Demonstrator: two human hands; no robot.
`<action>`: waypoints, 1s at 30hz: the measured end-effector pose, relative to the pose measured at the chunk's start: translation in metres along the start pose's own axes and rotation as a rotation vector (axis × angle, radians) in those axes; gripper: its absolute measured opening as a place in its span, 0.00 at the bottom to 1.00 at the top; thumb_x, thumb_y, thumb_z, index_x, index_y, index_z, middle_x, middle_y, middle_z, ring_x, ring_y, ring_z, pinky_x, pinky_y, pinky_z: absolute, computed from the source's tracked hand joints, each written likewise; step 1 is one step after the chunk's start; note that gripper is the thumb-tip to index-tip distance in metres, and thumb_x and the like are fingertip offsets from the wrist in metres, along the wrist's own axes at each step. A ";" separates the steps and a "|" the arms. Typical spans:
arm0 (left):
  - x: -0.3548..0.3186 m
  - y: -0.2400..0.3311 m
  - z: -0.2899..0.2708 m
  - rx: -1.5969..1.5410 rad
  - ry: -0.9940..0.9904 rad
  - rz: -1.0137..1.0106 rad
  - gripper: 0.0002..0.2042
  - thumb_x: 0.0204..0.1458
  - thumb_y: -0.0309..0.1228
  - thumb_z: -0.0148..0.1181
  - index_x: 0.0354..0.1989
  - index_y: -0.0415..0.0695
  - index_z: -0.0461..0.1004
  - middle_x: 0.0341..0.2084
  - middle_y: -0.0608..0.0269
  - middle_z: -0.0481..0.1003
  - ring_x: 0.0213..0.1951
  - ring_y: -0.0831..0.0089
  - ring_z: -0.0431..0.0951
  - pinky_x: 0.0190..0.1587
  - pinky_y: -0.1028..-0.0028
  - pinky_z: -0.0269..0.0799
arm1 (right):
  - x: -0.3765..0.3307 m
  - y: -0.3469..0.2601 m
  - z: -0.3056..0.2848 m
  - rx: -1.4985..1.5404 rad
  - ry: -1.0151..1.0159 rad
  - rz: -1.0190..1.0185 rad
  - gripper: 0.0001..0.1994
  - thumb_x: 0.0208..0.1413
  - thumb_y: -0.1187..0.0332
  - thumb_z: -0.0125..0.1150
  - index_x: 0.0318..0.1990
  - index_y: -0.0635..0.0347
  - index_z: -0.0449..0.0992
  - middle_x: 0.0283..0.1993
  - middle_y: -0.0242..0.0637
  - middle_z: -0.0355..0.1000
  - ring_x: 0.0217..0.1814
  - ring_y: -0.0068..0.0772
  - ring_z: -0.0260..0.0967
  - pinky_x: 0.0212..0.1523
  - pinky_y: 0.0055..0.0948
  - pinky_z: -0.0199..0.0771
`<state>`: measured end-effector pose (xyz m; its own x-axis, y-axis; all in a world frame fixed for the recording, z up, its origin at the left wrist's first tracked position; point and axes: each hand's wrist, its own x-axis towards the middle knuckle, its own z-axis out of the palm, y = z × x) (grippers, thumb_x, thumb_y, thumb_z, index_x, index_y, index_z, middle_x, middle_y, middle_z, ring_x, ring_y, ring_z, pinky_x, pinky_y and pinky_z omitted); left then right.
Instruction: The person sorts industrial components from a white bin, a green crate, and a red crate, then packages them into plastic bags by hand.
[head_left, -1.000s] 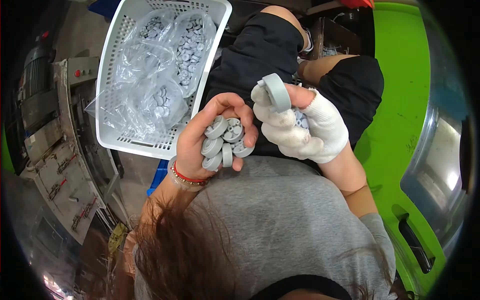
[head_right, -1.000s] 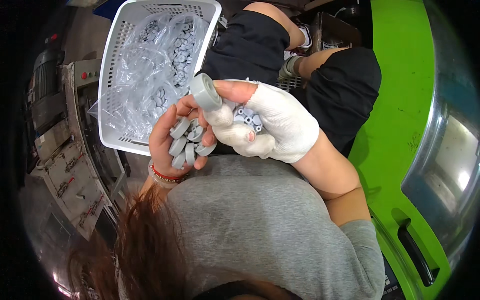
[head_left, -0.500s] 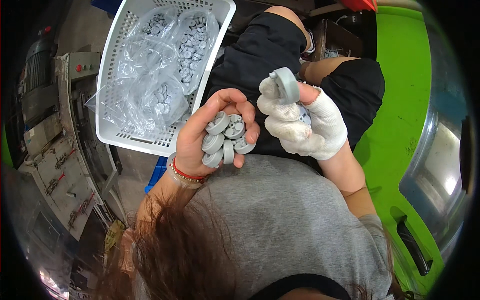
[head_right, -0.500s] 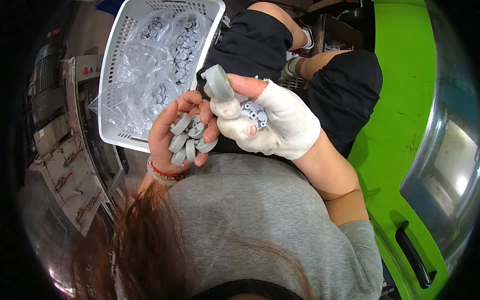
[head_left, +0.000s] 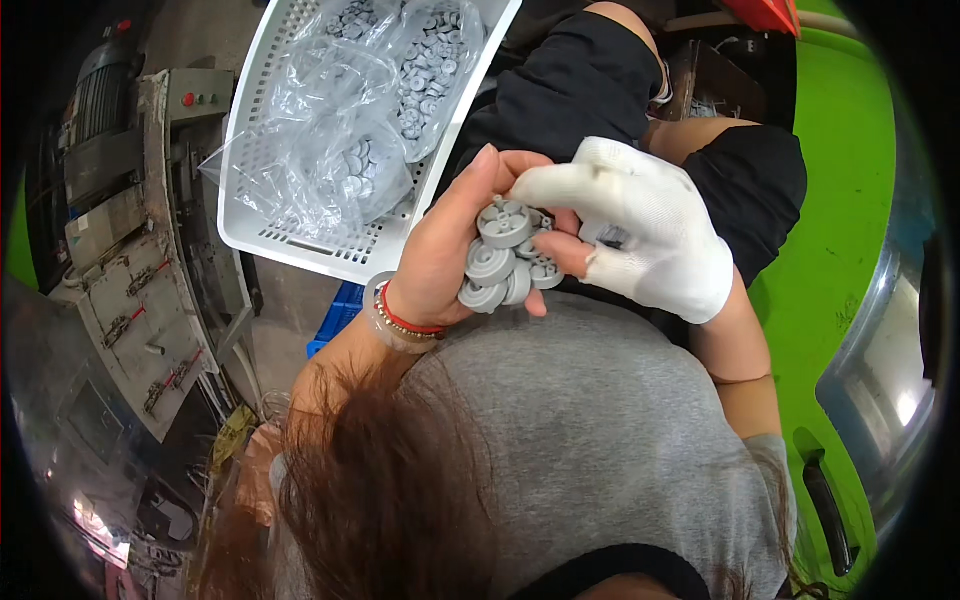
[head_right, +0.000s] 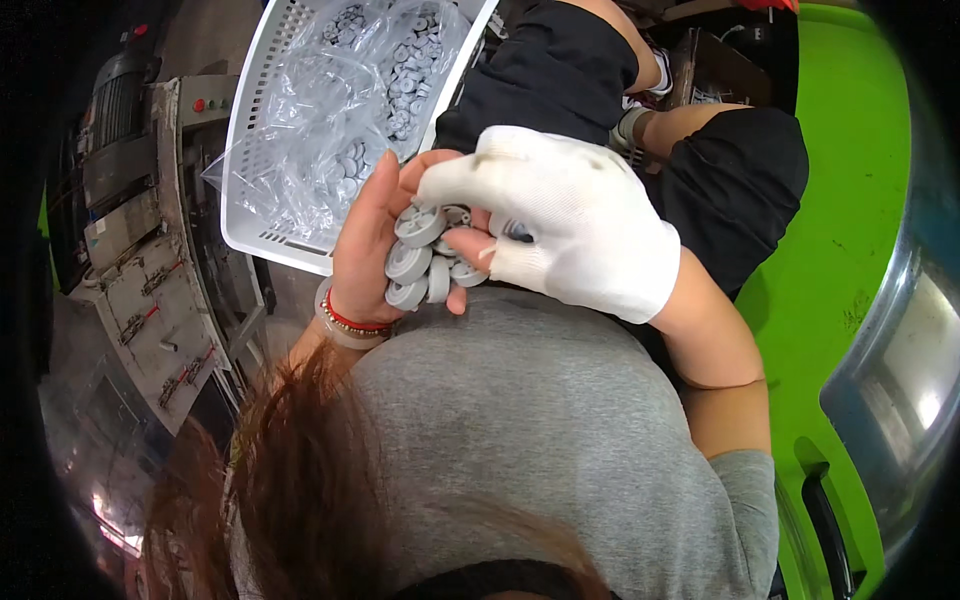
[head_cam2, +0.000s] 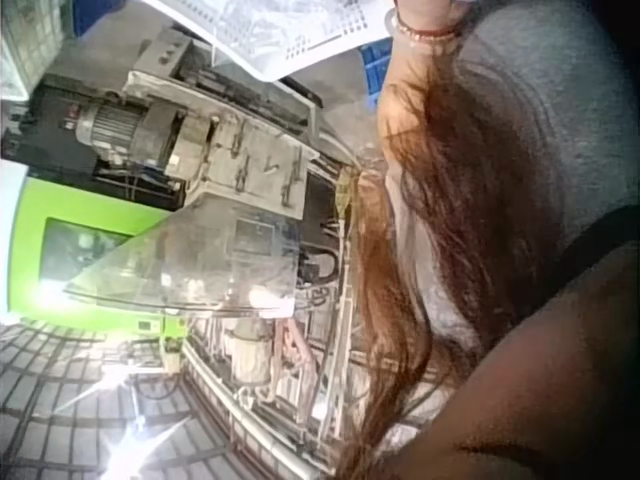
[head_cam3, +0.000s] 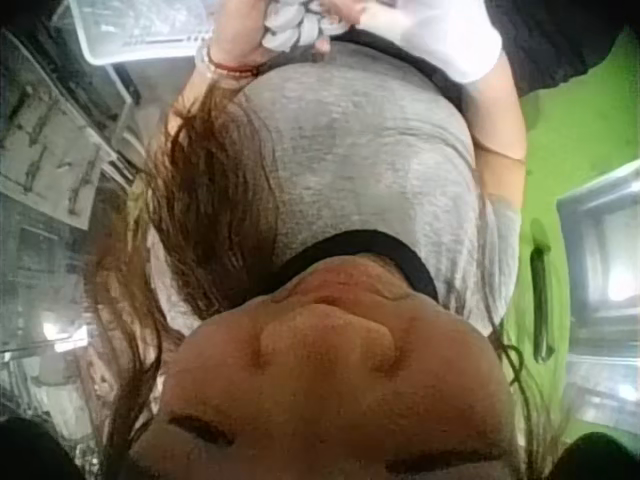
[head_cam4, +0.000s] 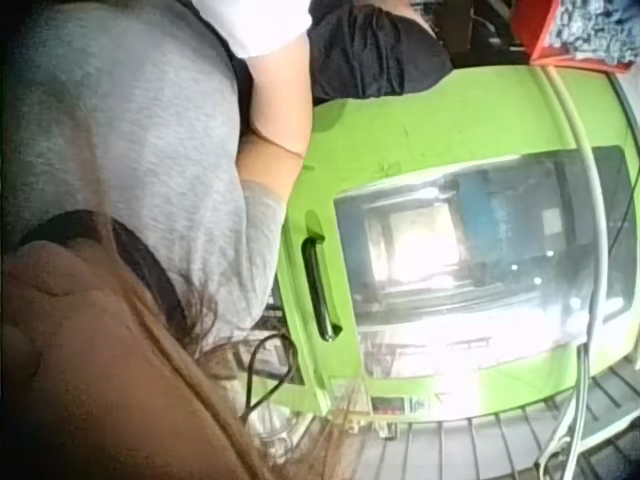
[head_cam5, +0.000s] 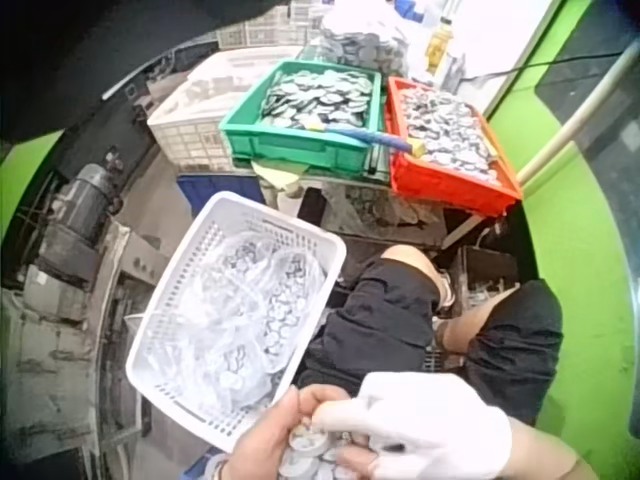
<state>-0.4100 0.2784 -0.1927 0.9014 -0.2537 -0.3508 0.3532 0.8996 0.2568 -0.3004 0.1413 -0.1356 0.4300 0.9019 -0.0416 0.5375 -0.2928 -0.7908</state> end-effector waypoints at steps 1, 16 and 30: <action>-0.001 0.000 -0.002 -0.006 -0.016 -0.004 0.24 0.60 0.50 0.29 0.47 0.42 0.64 0.34 0.57 0.73 0.32 0.72 0.77 0.22 0.74 0.77 | 0.001 -0.001 0.000 0.004 -0.001 -0.001 0.15 0.36 0.73 0.67 0.37 0.55 0.76 0.22 0.29 0.61 0.22 0.22 0.61 0.23 0.23 0.61; -0.003 -0.002 0.000 0.118 -0.087 -0.043 0.24 0.60 0.50 0.33 0.45 0.38 0.58 0.33 0.49 0.73 0.32 0.71 0.74 0.21 0.75 0.76 | 0.001 -0.008 -0.008 -0.283 0.123 -0.079 0.15 0.34 0.67 0.69 0.35 0.51 0.76 0.23 0.28 0.64 0.21 0.25 0.65 0.20 0.22 0.64; -0.005 -0.004 -0.001 0.058 -0.171 -0.024 0.29 0.59 0.52 0.29 0.52 0.36 0.58 0.30 0.54 0.69 0.32 0.68 0.74 0.21 0.76 0.76 | -0.001 -0.004 -0.006 -0.105 0.188 -0.080 0.17 0.33 0.71 0.71 0.36 0.56 0.76 0.23 0.32 0.67 0.20 0.23 0.64 0.20 0.19 0.63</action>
<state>-0.4160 0.2763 -0.1926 0.9202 -0.3361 -0.2008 0.3846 0.8719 0.3030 -0.2986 0.1394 -0.1291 0.5055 0.8513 0.1405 0.6434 -0.2634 -0.7188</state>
